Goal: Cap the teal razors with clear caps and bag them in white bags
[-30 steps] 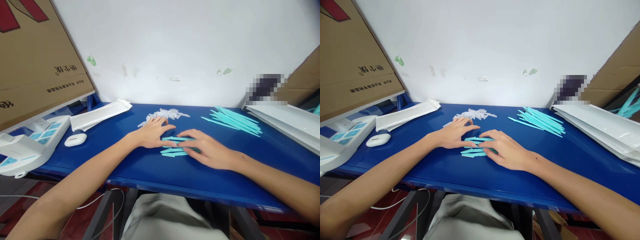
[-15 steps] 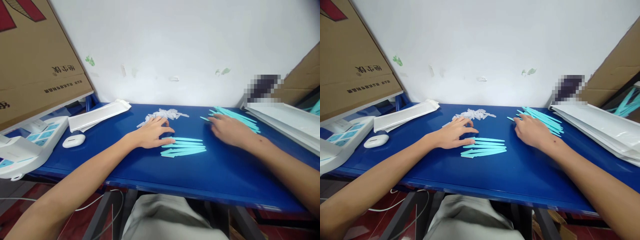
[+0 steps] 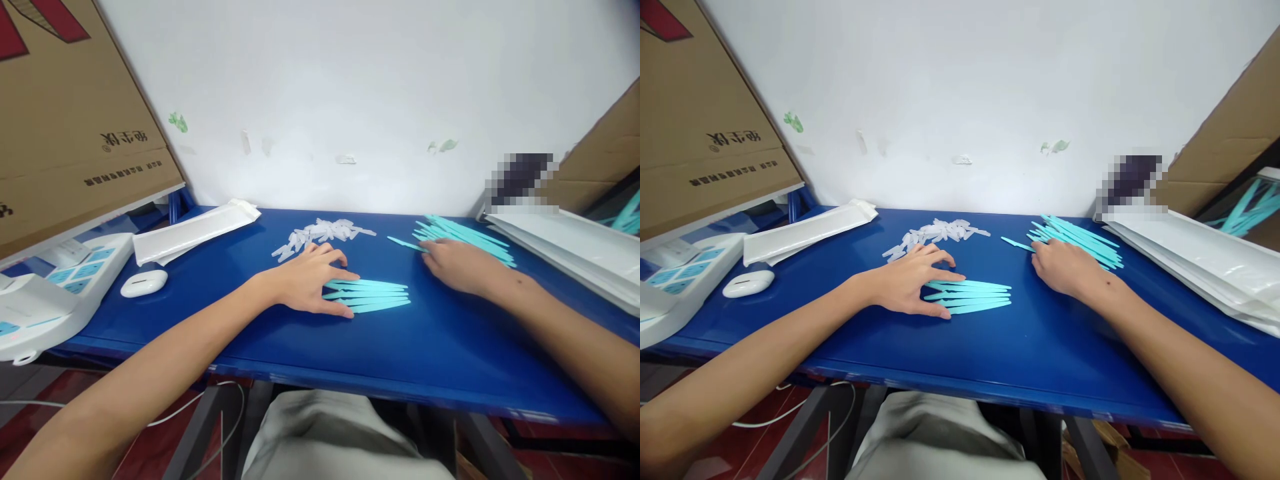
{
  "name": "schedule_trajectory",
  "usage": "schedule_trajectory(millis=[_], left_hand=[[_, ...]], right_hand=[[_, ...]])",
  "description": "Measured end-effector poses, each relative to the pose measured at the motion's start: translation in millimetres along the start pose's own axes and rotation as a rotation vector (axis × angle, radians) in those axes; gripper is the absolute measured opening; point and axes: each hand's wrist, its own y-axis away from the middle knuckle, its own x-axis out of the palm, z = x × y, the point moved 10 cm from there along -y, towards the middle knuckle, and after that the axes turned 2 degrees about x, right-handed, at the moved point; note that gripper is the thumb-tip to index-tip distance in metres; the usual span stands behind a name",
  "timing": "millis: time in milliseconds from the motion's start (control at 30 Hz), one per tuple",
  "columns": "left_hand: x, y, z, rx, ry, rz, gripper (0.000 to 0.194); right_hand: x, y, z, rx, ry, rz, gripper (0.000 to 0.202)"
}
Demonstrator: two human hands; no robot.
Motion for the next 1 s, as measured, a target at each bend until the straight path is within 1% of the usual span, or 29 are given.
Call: schedule_trajectory(millis=[67,100,200,267,400,500,567,633,700,767,833,1000], left_hand=[[0.4,-0.1,-0.6,0.006,0.000,0.000,0.070],[0.5,-0.1,-1.0,0.009,0.003,0.000,0.069],[0.6,-0.5,-3.2,0.024,0.017,-0.002,0.067],[0.3,-0.9,-5.9,0.040,0.016,-0.008,0.066],[0.6,-1.2,-9.7,0.064,0.006,-0.014,0.065],[-2.6,-0.7,-9.0,0.076,0.023,-0.046,0.066],[-7.4,0.1,-6.2,0.074,0.023,-0.088,0.067],[-11.6,1.1,-1.2,0.053,0.001,-0.123,0.066],[-12.8,2.0,4.6,0.022,-0.024,-0.133,0.066],[-11.2,2.7,8.8,0.000,-0.033,-0.122,0.066],[-8.2,2.8,10.5,-0.010,-0.019,-0.104,0.066],[-0.5,1.2,8.1,-0.021,0.010,-0.051,0.068]], right_hand=[[-2.0,3.2,4.5,0.026,0.048,0.020,0.036],[-4.1,5.3,11.0,0.016,0.078,0.026,0.036],[-12.0,11.0,38.1,-0.078,0.161,0.013,0.038],[-17.3,13.4,53.7,-0.153,0.170,-0.037,0.039],[-24.0,15.7,70.4,-0.290,0.027,-0.157,0.039],[-28.0,20.4,81.8,-0.383,-0.087,-0.214,0.043],[-32.8,26.7,93.2,-0.441,-0.163,-0.231,0.042],[-38.8,34.4,106.5,-0.494,-0.254,-0.223,0.042],[-46.2,41.4,117.0,-0.529,-0.339,-0.209,0.044],[-53.1,45.4,121.3,-0.539,-0.382,-0.200,0.044],[-56.0,44.9,118.4,-0.521,-0.367,-0.188,0.042],[-43.7,35.6,101.8,-0.498,-0.252,-0.098,0.040]])
